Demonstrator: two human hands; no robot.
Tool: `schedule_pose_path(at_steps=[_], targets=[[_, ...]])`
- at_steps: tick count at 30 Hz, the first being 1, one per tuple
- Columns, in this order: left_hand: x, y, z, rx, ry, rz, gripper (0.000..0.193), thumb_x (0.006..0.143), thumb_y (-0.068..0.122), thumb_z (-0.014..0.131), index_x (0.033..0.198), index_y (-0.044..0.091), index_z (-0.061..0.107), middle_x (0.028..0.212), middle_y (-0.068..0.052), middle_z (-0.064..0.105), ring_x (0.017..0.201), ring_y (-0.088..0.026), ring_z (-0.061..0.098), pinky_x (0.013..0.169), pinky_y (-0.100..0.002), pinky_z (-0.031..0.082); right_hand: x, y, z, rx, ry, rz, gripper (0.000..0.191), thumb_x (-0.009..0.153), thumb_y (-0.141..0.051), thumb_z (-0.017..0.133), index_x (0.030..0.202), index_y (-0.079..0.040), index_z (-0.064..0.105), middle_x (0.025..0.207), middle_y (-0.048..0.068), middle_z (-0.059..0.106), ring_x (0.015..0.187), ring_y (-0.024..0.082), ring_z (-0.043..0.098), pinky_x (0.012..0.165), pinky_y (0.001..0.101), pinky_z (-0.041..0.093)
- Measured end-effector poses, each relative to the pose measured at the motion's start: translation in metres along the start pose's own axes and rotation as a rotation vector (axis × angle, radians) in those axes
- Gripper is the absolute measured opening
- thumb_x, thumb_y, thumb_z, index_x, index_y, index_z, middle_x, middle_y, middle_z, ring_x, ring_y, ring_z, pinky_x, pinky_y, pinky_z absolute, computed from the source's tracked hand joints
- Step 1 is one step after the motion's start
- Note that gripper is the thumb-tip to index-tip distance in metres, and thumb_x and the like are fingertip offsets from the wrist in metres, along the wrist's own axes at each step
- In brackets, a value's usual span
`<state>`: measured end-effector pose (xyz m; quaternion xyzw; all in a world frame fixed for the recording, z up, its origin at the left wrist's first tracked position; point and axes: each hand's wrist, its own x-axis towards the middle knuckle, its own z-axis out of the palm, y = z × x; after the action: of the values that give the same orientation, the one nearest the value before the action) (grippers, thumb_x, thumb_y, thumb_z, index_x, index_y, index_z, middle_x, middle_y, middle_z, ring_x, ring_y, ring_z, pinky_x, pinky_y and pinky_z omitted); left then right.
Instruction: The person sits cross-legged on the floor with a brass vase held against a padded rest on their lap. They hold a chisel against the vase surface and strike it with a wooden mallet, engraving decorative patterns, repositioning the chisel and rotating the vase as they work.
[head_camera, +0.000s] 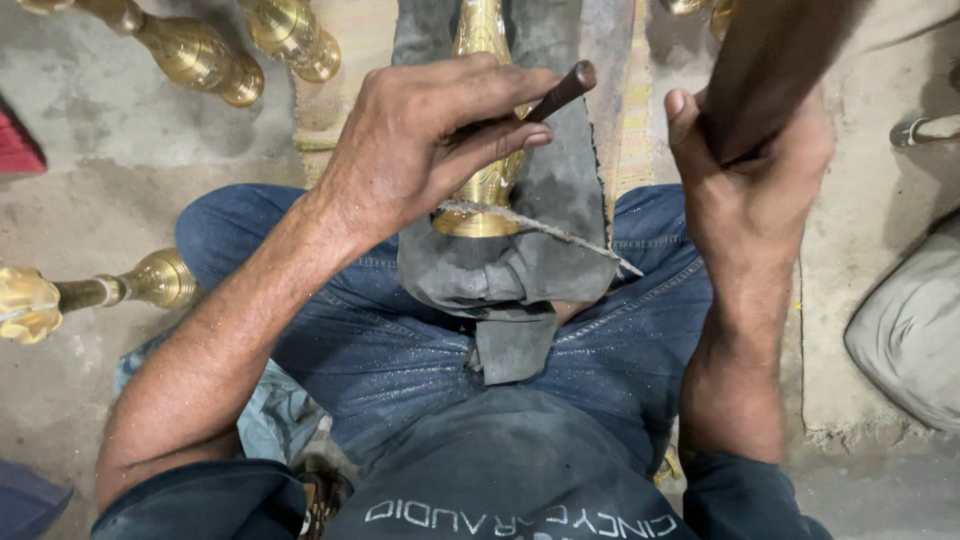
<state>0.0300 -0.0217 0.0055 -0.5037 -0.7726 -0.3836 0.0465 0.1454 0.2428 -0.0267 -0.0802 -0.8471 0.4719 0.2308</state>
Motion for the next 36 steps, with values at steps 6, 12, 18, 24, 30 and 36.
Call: schedule_pose_path(at_steps=[6, 12, 18, 24, 30, 36], targets=[[0.001, -0.001, 0.0, 0.027, -0.023, -0.01, 0.033, 0.105, 0.022, 0.08, 0.133, 0.008, 0.069, 0.099, -0.007, 0.07, 0.083, -0.02, 0.069, 0.072, -0.035, 0.055, 0.001, -0.006, 0.002, 0.019, 0.016, -0.115, 0.025, 0.104, 0.001, 0.077, 0.117, 0.003, 0.056, 0.103, 0.012, 0.062, 0.088, 0.027, 0.058, 0.082, 0.0385, 0.05], [0.003, -0.004, 0.003, 0.021, -0.03, -0.006, 0.035, 0.105, 0.024, 0.081, 0.135, 0.011, 0.07, 0.097, -0.003, 0.071, 0.078, -0.015, 0.068, 0.067, -0.03, 0.056, 0.003, -0.01, 0.005, 0.05, 0.052, -0.029, 0.021, 0.103, -0.006, 0.075, 0.112, -0.002, 0.057, 0.097, 0.006, 0.065, 0.09, 0.02, 0.064, 0.084, 0.0368, 0.051], [0.001, -0.003, 0.001, 0.017, -0.043, 0.009, 0.035, 0.106, 0.022, 0.079, 0.137, 0.011, 0.068, 0.096, -0.003, 0.069, 0.081, -0.015, 0.07, 0.071, -0.032, 0.056, -0.001, -0.001, 0.009, -0.041, 0.082, -0.136, 0.022, 0.104, -0.001, 0.076, 0.113, 0.002, 0.057, 0.097, 0.011, 0.063, 0.089, 0.023, 0.063, 0.083, 0.0379, 0.051], [0.005, -0.004, -0.003, 0.014, -0.061, 0.026, 0.035, 0.105, 0.02, 0.08, 0.137, 0.009, 0.068, 0.096, -0.005, 0.069, 0.081, -0.019, 0.068, 0.07, -0.035, 0.054, -0.003, 0.004, 0.01, -0.238, 0.097, -0.247, 0.025, 0.099, 0.004, 0.075, 0.117, 0.005, 0.057, 0.103, 0.013, 0.066, 0.094, 0.026, 0.065, 0.086, 0.0418, 0.053], [0.006, -0.004, -0.003, -0.003, -0.078, 0.026, 0.034, 0.105, 0.018, 0.079, 0.136, 0.009, 0.068, 0.1, -0.005, 0.071, 0.086, -0.018, 0.072, 0.074, -0.035, 0.057, -0.007, 0.005, 0.014, -0.117, 0.086, -0.274, 0.039, 0.101, 0.007, 0.073, 0.131, 0.005, 0.048, 0.104, 0.013, 0.064, 0.092, 0.023, 0.062, 0.08, 0.0371, 0.052], [0.005, -0.008, -0.004, 0.017, -0.083, 0.048, 0.035, 0.105, 0.018, 0.079, 0.137, 0.008, 0.068, 0.103, -0.005, 0.071, 0.091, -0.019, 0.074, 0.076, -0.035, 0.059, -0.015, 0.012, 0.01, -0.166, 0.035, -0.227, 0.033, 0.097, 0.015, 0.065, 0.124, 0.001, 0.054, 0.099, 0.013, 0.065, 0.083, 0.023, 0.064, 0.077, 0.0345, 0.053]])
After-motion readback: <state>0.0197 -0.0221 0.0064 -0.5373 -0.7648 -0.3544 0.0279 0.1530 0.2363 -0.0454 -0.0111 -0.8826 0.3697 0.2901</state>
